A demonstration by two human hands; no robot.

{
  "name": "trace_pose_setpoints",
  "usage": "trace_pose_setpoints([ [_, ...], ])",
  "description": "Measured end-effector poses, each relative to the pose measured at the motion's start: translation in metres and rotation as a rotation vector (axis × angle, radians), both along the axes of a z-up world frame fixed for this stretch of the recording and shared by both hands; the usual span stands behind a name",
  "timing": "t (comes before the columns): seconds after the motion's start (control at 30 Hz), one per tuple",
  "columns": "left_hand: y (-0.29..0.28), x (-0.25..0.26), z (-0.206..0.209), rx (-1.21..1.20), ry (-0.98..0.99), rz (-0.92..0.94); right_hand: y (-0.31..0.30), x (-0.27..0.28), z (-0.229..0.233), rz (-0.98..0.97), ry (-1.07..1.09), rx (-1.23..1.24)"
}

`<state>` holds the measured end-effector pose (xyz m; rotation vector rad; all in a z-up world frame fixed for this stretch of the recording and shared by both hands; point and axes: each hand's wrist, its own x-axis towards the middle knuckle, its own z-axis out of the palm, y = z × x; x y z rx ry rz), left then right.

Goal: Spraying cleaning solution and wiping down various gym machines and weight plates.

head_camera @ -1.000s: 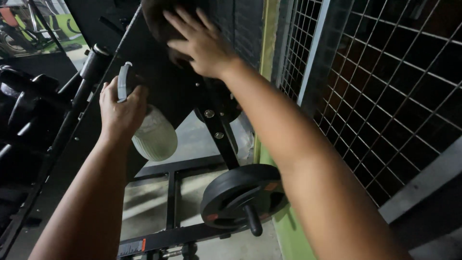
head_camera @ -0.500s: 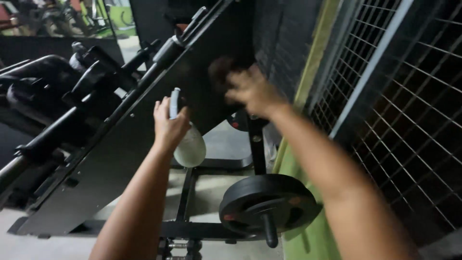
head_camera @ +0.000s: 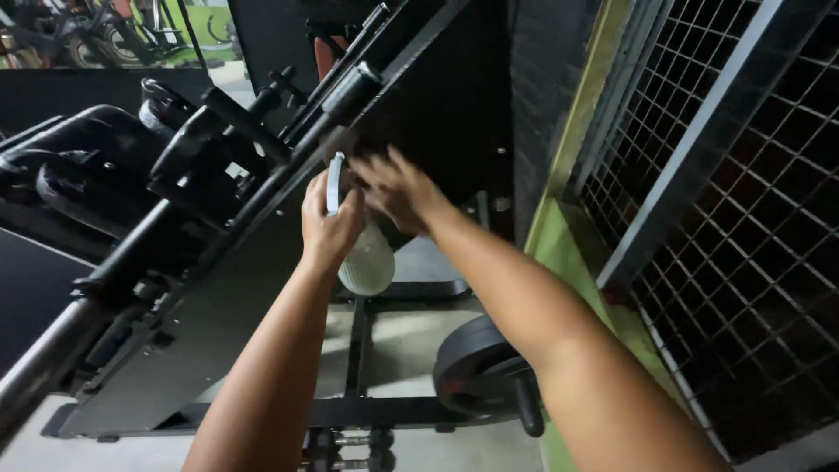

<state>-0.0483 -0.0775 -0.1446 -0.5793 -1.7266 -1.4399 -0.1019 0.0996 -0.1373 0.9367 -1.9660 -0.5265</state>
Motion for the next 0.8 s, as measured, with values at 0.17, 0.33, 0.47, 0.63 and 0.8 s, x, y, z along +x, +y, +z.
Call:
trace_pose_setpoints([
  [0.17,-0.033,0.008,-0.026,-0.023,-0.106,-0.082,0.060,0.026,-0.010,0.086,-0.174,-0.250],
  [0.33,-0.036,0.020,-0.052,-0.219,-0.274,-0.191,0.111,0.045,0.015,-0.148,0.059,-0.632],
  [0.47,-0.023,0.032,-0.060,-0.297,-0.335,-0.294,0.074,0.026,-0.043,-0.197,0.151,-1.019],
  [0.63,-0.004,0.037,-0.063,-0.312,-0.492,-0.332,0.012,0.023,-0.158,0.266,-0.373,-1.254],
  [0.8,-0.002,0.027,-0.085,-0.327,-0.434,-0.406,0.093,-0.029,-0.200,-0.450,-0.171,-0.551],
])
